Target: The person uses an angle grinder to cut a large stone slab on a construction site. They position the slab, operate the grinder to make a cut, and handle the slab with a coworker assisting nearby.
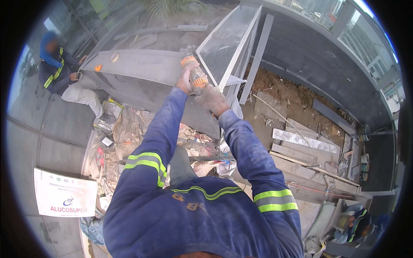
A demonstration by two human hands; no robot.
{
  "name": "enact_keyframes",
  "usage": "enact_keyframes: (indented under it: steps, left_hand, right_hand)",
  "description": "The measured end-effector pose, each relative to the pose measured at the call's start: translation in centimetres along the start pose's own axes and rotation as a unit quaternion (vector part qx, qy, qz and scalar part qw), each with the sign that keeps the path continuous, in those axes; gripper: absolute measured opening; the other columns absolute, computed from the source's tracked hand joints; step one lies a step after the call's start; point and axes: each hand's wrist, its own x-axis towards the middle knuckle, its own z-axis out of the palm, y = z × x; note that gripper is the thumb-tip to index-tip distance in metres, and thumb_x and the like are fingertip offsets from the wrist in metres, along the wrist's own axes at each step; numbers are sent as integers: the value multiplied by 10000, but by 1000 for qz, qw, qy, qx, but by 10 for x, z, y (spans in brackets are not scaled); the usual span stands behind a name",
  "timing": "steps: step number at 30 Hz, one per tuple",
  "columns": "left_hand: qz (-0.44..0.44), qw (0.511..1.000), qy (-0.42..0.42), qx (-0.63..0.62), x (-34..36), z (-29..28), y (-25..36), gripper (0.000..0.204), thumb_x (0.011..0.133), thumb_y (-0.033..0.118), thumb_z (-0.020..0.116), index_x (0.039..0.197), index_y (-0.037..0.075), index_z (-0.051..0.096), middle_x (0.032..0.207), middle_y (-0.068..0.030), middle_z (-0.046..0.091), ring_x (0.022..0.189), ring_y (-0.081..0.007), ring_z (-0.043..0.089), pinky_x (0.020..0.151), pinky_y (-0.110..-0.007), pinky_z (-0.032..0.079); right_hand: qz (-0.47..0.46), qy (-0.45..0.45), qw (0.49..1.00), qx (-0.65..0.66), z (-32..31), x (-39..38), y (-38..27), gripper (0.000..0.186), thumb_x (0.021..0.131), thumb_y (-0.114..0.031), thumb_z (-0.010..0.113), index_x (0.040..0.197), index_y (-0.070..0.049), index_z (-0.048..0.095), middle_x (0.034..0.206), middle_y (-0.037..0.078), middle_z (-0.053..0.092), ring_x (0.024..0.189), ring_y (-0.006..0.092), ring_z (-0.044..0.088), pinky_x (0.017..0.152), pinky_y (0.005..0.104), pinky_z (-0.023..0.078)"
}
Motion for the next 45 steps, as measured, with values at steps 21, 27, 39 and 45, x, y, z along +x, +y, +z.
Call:
enact_keyframes:
  steps: [21,27,39,45]
  left_hand:
    - [-9,1000,27,-4,22,-4,19,454,809,212,757,1145,57,493,892,-147,575,732,-341,650,655,-497,596]
    - [1,1000,19,0,17,2,15,382,801,185,766,1052,73,501,805,-108,555,665,-304,634,608,-468,590]
    - [12,1000,-2,-21,-1,14,8,368,813,169,755,1051,87,486,800,-99,556,637,-298,639,581,-462,590]
    - [11,1000,5,26,-11,13,0,416,836,216,747,1122,63,486,843,-122,578,730,-313,676,645,-464,613]
  right_hand:
    - [-3,-14,1000,-15,5,33,-3,374,748,-251,701,981,42,707,926,207,731,891,352,726,804,434,564]
    - [-2,-5,1000,-7,6,30,0,393,749,-260,701,1005,38,697,988,244,715,958,377,703,825,449,556]
    - [0,-11,1000,-16,-3,19,-1,409,770,-312,681,1000,27,702,1032,237,708,1004,381,692,868,442,552]
    - [16,-23,1000,7,-6,3,4,452,755,-321,697,1018,46,703,1035,252,711,1000,385,697,874,446,551]
